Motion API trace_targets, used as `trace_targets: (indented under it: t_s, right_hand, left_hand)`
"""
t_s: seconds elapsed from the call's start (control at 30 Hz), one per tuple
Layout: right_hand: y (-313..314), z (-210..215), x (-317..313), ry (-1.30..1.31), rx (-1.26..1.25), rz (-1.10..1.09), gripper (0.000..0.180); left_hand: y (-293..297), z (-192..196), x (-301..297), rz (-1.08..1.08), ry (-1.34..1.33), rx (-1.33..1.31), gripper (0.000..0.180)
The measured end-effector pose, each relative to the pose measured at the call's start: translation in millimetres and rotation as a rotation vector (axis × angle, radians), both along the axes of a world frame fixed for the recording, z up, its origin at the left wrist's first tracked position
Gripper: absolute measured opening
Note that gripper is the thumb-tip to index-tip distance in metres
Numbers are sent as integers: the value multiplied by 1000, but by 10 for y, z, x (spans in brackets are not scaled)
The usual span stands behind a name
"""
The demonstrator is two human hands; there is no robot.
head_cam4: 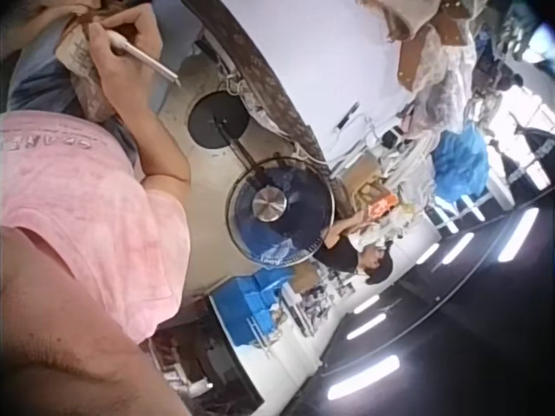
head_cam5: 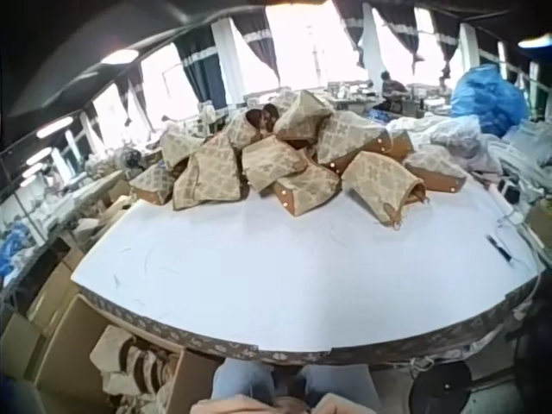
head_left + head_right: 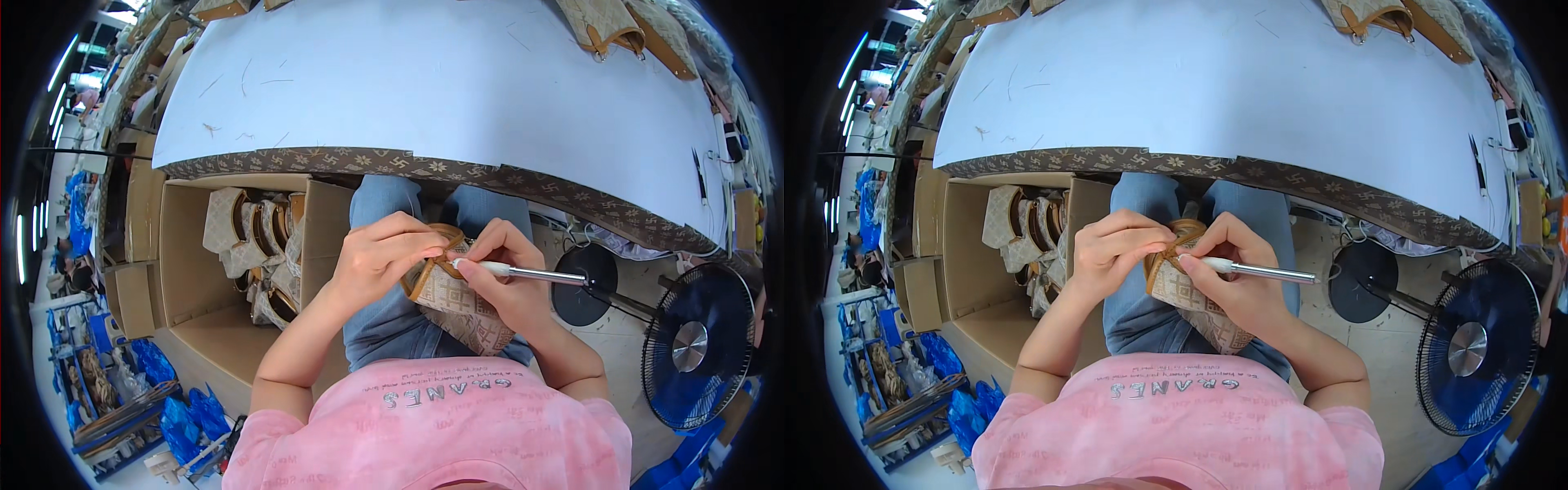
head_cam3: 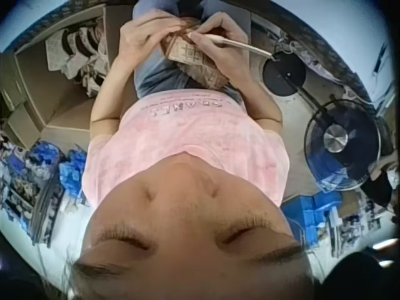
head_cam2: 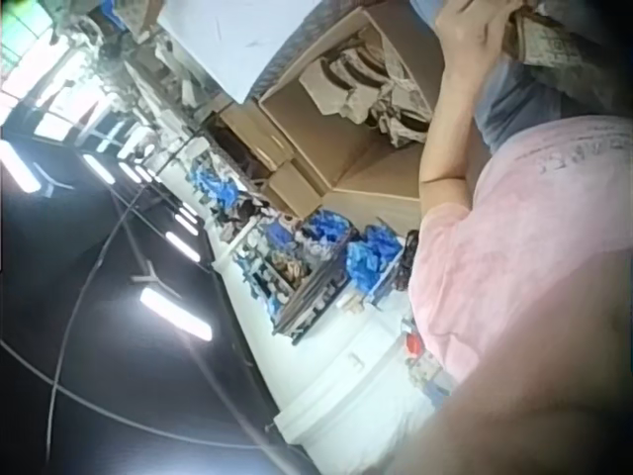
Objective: Applying adhesive to the edges of handbags at a factory workbench for finishing.
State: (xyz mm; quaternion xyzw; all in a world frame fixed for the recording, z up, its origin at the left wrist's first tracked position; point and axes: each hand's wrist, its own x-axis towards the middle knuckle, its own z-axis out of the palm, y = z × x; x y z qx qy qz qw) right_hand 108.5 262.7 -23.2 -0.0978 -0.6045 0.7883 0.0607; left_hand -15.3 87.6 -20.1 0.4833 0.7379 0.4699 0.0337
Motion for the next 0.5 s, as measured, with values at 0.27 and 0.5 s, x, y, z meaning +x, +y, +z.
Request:
trace_targets:
  t_s: [0.27, 0.5]
  right_hand:
    - [-36, -62, 13, 74, 140, 13, 14]
    - [-43, -63, 20, 76, 171, 16, 14]
  left_hand:
    - [-23, -6, 14, 12, -38, -7, 11]
    - [-18, -32, 14, 14, -19, 5, 11]
